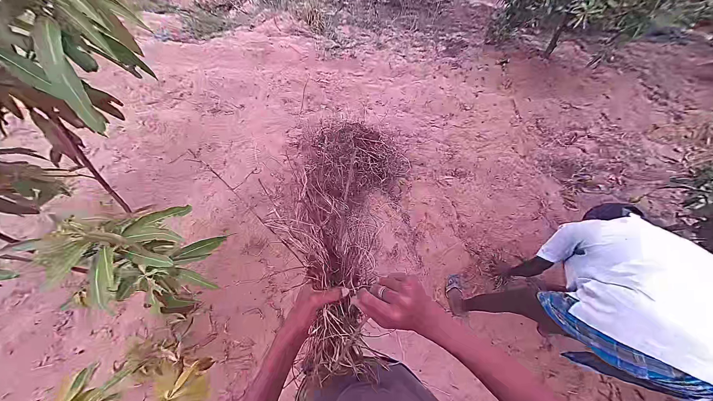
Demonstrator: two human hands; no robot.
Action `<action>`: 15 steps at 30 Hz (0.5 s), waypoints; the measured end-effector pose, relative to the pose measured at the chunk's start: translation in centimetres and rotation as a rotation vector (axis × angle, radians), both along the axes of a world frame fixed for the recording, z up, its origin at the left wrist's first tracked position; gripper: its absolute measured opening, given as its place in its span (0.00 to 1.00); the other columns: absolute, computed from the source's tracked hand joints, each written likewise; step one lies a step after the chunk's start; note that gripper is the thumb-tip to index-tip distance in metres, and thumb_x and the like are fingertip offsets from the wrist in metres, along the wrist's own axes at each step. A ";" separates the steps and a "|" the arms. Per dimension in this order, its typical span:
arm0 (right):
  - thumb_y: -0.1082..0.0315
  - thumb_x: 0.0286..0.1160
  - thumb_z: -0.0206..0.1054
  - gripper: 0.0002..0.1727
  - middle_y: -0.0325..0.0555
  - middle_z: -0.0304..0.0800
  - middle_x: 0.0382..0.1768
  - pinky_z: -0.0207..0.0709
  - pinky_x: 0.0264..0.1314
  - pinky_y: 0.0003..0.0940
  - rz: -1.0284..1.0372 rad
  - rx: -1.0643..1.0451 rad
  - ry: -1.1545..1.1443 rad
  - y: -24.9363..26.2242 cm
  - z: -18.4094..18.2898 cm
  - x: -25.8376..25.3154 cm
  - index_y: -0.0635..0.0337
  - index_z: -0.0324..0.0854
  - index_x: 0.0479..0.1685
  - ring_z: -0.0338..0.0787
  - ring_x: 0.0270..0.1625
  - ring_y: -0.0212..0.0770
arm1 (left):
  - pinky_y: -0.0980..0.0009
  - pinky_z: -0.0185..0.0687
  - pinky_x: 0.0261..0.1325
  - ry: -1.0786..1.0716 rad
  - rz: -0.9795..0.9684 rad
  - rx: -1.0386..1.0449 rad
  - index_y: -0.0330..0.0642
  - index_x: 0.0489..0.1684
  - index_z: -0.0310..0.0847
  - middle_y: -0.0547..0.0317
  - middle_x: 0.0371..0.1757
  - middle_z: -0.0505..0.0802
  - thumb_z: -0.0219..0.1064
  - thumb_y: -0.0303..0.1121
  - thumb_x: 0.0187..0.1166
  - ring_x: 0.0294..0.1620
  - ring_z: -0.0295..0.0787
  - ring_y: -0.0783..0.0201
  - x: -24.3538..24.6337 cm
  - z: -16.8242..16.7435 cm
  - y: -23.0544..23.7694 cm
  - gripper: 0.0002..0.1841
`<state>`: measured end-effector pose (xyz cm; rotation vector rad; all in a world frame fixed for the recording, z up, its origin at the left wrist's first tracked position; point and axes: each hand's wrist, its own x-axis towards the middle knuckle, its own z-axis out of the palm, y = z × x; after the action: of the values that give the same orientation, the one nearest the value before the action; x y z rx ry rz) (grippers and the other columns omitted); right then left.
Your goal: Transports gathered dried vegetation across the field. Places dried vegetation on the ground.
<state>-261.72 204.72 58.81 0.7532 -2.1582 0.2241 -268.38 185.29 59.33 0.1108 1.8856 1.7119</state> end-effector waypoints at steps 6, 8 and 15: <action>0.63 0.81 0.62 0.14 0.41 0.82 0.15 0.75 0.27 0.29 -0.181 -0.142 0.102 5.2 1.3 -14.1 0.58 0.85 0.27 0.81 0.19 0.39 | 0.82 0.85 0.57 -0.208 -0.267 0.330 0.45 0.55 0.77 0.78 0.41 0.94 0.70 0.26 0.63 0.46 0.89 0.85 -12.8 0.5 7.2 0.19; 0.64 0.80 0.62 0.15 0.42 0.83 0.14 0.77 0.28 0.29 -0.173 -0.141 0.060 7.0 1.8 -18.1 0.58 0.85 0.25 0.83 0.20 0.40 | 0.83 0.86 0.53 -0.331 -0.205 0.404 0.48 0.55 0.76 0.79 0.39 0.94 0.77 0.36 0.59 0.43 0.90 0.85 -15.7 0.1 8.0 0.24; 0.65 0.77 0.64 0.12 0.42 0.85 0.19 0.80 0.38 0.31 -0.191 -0.185 -0.019 13.5 -1.1 -31.9 0.55 0.85 0.25 0.87 0.28 0.42 | 0.78 0.83 0.62 -0.136 -0.215 -0.026 0.31 0.69 0.71 0.60 0.58 0.89 0.81 0.25 0.50 0.57 0.87 0.79 -27.3 -0.2 14.1 0.39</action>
<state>-293.63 218.20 57.67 0.4383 -2.1755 0.3263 -295.67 199.43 59.14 0.1763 1.7299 1.5111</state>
